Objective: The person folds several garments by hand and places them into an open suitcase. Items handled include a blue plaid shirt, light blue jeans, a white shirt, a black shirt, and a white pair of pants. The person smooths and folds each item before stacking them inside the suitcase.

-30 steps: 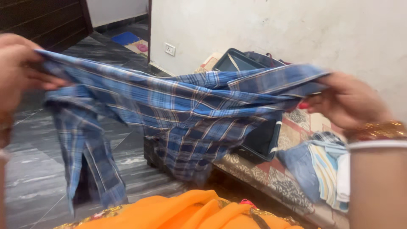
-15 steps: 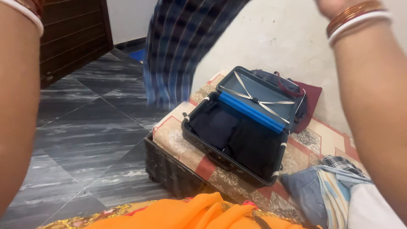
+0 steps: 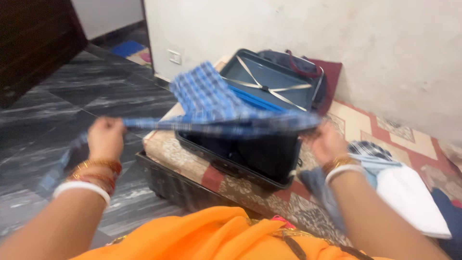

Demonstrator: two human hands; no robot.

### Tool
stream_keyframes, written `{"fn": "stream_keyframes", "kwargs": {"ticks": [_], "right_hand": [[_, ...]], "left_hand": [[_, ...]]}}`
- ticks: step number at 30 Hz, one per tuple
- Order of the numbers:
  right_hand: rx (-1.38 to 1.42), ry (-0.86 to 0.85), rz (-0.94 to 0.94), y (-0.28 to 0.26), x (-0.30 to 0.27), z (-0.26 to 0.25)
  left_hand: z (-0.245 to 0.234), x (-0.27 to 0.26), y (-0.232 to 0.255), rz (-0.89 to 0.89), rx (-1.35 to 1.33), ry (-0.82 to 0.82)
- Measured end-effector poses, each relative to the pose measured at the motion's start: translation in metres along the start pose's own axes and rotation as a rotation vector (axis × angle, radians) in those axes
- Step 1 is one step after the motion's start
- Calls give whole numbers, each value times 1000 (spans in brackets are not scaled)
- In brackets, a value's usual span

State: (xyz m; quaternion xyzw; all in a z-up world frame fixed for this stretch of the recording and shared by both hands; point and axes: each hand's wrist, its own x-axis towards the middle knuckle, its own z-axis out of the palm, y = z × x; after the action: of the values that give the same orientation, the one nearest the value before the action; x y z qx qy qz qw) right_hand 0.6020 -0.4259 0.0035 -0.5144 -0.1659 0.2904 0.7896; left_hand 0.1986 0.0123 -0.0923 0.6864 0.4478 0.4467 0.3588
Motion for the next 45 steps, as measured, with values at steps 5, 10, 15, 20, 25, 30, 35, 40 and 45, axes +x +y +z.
{"fn": "stream_keyframes", "kwargs": {"ticks": [5, 10, 15, 20, 25, 30, 35, 40, 45], "right_hand": [[-136, 274, 215, 79, -66, -62], [-81, 341, 305, 102, -82, -93], [-140, 392, 342, 106, -78, -113], [-219, 434, 419, 119, -80, -134], [-282, 515, 462, 147, -89, -157], [-411, 601, 551, 167, -99, -183], [-432, 528, 568, 195, -106, -199], [-532, 529, 595, 206, -118, -195], [-458, 739, 673, 202, -128, -194]], "left_hand": [[41, -88, -62, -408, -44, 12], [47, -114, -37, -455, 55, 91], [24, -105, 7, -300, 396, -141], [1, -71, 5, 183, 794, -561], [10, -19, -32, 14, 1104, -1116], [35, 22, -69, 115, 1352, -1282], [77, 102, -64, 187, 1460, -1194], [171, 192, -14, 326, 1404, -1099], [278, 249, 27, 458, 1334, -1050]]}}
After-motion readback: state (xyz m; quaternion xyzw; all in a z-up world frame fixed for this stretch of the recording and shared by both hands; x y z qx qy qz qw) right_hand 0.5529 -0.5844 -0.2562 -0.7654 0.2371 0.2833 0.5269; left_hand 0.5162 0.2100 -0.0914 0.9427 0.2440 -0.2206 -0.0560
